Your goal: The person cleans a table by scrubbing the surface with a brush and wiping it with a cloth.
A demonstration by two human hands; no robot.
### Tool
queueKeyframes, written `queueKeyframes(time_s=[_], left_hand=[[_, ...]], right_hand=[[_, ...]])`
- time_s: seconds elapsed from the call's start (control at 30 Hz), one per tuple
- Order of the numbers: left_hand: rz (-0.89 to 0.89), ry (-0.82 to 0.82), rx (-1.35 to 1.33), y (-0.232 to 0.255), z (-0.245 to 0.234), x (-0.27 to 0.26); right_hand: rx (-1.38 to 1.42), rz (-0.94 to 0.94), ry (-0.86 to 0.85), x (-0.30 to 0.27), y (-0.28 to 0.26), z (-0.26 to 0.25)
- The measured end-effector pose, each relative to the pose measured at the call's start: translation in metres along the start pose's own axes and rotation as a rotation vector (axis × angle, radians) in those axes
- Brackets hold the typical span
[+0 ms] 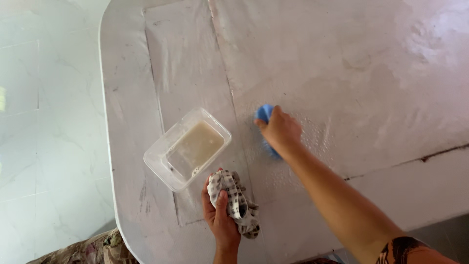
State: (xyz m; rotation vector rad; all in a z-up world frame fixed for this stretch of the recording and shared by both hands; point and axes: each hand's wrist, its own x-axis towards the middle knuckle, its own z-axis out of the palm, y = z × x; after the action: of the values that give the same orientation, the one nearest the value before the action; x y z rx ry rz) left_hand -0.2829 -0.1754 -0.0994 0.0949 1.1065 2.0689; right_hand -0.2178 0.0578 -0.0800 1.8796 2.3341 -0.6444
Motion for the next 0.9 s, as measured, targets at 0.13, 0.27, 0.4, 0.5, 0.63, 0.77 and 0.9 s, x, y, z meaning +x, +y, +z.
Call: queueKeyframes(time_s=[0.13, 0.27, 0.4, 0.5, 0.63, 0.77, 0.9], left_hand=[[0.058, -0.034, 0.020, -0.001, 0.003, -0.003], [0.031, -0.049, -0.014, -0.004, 0.004, -0.003], [0.014, -0.047, -0.020, -0.004, 0.002, -0.005], [0.039, -0.055, -0.024, -0.009, 0.004, -0.004], [0.034, -0.075, 0.017, -0.018, 0.011, -0.002], [0.004, -0.107, 0.025, -0.026, 0.015, -0.004], [0.008, -0.077, 0.017, -0.042, 0.017, -0.012]], right_hand=[[-0.058, -0.236, -0.025, -0.079, -0.004, 0.045], [0.261, -0.043, -0.135, -0.086, 0.043, 0.025], [0.003, 0.196, -0.058, -0.040, 0.088, -0.032], [-0.053, -0.086, 0.011, -0.073, 0.056, 0.034], [0.090, -0.062, -0.042, -0.069, 0.094, 0.045], [-0.049, 0.226, 0.108, -0.033, 0.196, -0.047], [0.319, 0.157, -0.115, -0.051, 0.137, 0.004]])
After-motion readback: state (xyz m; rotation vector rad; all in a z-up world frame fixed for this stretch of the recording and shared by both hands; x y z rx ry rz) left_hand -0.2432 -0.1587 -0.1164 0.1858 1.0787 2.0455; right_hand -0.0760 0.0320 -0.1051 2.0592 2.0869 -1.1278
